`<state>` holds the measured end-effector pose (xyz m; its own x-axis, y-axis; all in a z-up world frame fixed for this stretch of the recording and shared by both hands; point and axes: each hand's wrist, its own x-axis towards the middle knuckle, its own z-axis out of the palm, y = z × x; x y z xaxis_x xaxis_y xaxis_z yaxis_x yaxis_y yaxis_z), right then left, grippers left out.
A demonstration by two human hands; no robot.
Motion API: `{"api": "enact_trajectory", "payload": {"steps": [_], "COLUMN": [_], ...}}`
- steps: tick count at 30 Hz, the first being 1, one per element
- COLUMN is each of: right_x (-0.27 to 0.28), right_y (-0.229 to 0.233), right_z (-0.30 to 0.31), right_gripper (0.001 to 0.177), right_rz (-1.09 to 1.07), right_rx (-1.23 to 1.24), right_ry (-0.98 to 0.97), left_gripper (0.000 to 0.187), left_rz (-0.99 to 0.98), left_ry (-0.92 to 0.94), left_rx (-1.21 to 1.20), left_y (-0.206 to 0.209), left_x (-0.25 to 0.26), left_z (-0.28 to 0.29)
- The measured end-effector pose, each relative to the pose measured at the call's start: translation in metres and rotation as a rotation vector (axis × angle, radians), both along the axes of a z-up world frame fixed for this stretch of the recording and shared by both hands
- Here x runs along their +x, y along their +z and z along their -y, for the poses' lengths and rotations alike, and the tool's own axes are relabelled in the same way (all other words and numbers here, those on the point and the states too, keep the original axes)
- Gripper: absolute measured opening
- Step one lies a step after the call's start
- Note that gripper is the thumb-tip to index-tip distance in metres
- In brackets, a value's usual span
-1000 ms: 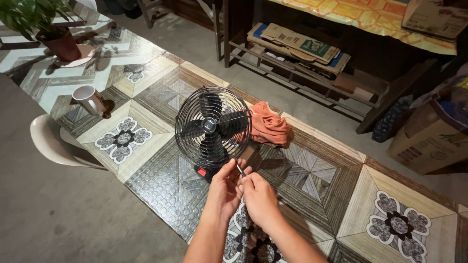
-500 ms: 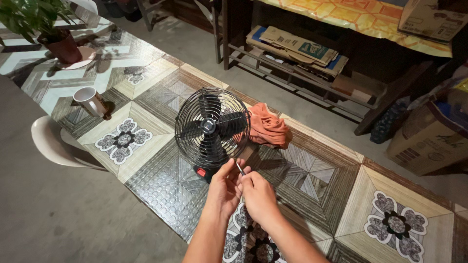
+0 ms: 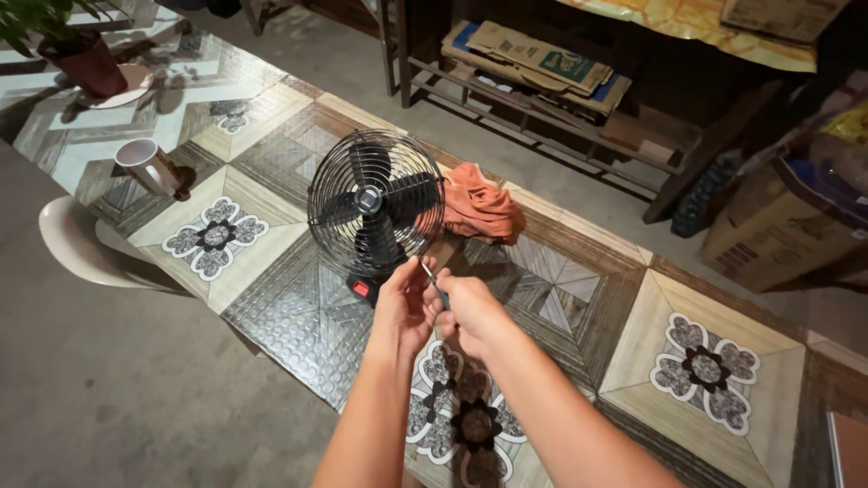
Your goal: The person removes the front grille of a small electric fan, then uses a screwdriver to loosen the central nut and remove the fan blades. They wipe the blades with a cloth. The video ends before reassembly is shown.
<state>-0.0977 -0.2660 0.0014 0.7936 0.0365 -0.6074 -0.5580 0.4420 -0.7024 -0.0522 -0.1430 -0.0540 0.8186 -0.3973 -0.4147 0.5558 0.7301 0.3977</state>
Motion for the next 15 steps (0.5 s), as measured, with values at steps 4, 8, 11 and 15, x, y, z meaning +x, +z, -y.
{"api": "enact_trajectory", "payload": {"steps": [4,8,11,15], "right_x": [0.002,0.005,0.006,0.006], "right_y": [0.007,0.014,0.02,0.024], "right_z": [0.004,0.005,0.005,0.007], "right_gripper": [0.031,0.022,0.022,0.043], "right_rz": [0.108,0.111,0.109,-0.004], "right_rx": [-0.151,-0.236,-0.408,-0.412], "right_ry": [0.049,0.052,0.087,0.15], "left_gripper": [0.023,0.019,0.019,0.025], "left_rz": [-0.07,-0.04,-0.067,0.013], "left_ry": [0.061,0.086,0.088,0.042], "left_rx": [0.01,-0.001,-0.02,-0.037], "left_y": [0.003,0.004,0.005,0.004], "left_x": [0.004,0.002,0.001,-0.001], "left_z": [0.009,0.012,0.012,0.009]}}
